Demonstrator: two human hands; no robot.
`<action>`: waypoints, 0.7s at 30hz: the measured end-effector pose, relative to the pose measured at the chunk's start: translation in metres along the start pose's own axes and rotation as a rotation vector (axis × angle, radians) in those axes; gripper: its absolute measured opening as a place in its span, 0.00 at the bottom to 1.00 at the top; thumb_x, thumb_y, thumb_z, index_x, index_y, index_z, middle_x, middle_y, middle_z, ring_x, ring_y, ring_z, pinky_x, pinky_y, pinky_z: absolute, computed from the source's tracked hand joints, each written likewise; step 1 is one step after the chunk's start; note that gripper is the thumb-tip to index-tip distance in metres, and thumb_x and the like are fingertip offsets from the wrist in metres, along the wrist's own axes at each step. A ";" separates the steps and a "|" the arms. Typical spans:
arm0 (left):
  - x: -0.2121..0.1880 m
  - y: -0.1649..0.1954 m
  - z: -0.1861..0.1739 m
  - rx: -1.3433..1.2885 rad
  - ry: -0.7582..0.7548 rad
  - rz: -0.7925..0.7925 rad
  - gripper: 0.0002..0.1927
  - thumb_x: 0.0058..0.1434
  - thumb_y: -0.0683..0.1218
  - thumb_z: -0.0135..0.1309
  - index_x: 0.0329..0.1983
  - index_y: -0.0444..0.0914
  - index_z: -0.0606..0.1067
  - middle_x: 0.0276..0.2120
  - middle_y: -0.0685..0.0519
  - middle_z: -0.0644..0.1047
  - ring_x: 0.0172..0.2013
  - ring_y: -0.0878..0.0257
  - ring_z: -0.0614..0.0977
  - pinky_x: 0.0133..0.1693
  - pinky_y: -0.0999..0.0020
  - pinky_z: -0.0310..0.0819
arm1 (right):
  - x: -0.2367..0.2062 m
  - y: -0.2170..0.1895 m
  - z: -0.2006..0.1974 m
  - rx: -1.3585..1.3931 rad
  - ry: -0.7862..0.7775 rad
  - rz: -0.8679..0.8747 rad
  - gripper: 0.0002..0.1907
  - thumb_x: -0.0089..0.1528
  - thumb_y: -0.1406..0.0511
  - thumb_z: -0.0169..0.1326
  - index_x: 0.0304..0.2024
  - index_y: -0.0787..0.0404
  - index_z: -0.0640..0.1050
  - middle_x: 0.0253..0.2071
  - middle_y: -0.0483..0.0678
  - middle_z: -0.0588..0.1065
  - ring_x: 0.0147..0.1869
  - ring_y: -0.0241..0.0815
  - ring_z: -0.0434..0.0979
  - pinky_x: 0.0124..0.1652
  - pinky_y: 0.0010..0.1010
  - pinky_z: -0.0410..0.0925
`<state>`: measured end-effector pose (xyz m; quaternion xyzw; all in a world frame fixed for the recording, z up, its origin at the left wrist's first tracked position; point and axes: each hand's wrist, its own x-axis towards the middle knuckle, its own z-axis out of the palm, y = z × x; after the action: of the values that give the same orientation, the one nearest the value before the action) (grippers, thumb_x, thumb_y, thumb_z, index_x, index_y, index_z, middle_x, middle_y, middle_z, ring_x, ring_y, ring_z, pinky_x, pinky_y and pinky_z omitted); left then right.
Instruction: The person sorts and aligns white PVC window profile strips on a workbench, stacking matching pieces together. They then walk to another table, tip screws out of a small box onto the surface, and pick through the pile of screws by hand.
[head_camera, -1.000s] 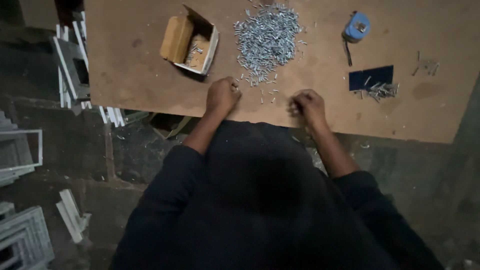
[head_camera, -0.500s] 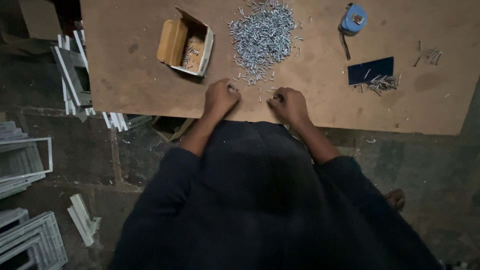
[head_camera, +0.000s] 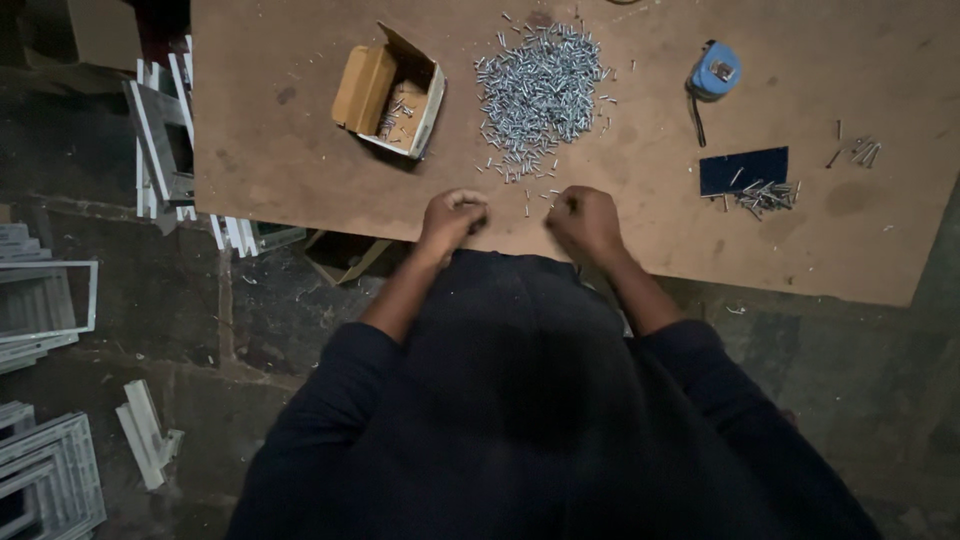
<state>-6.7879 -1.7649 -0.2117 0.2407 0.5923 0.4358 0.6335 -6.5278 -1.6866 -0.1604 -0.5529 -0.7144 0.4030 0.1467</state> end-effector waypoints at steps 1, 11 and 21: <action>0.000 -0.002 0.001 0.020 0.008 0.000 0.07 0.61 0.39 0.59 0.42 0.32 0.79 0.29 0.52 0.81 0.27 0.68 0.80 0.31 0.74 0.74 | 0.000 0.004 -0.001 0.098 -0.007 0.025 0.09 0.55 0.64 0.61 0.32 0.64 0.82 0.29 0.56 0.80 0.33 0.51 0.81 0.36 0.41 0.74; 0.006 0.003 0.022 0.001 -0.086 -0.039 0.07 0.64 0.42 0.56 0.36 0.31 0.78 0.26 0.53 0.78 0.24 0.69 0.75 0.27 0.73 0.69 | -0.014 0.031 -0.021 1.298 0.024 0.456 0.08 0.63 0.74 0.47 0.44 0.66 0.75 0.35 0.56 0.78 0.33 0.42 0.80 0.31 0.27 0.74; 0.014 0.006 0.033 0.320 -0.088 0.018 0.08 0.59 0.44 0.60 0.37 0.34 0.80 0.25 0.53 0.79 0.23 0.69 0.75 0.26 0.71 0.69 | -0.013 0.058 0.007 0.742 0.051 0.319 0.07 0.62 0.66 0.57 0.36 0.65 0.79 0.28 0.50 0.77 0.29 0.40 0.74 0.30 0.31 0.70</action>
<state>-6.7592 -1.7430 -0.2083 0.3624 0.6237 0.3305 0.6086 -6.4885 -1.6980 -0.2047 -0.5761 -0.4218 0.6374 0.2896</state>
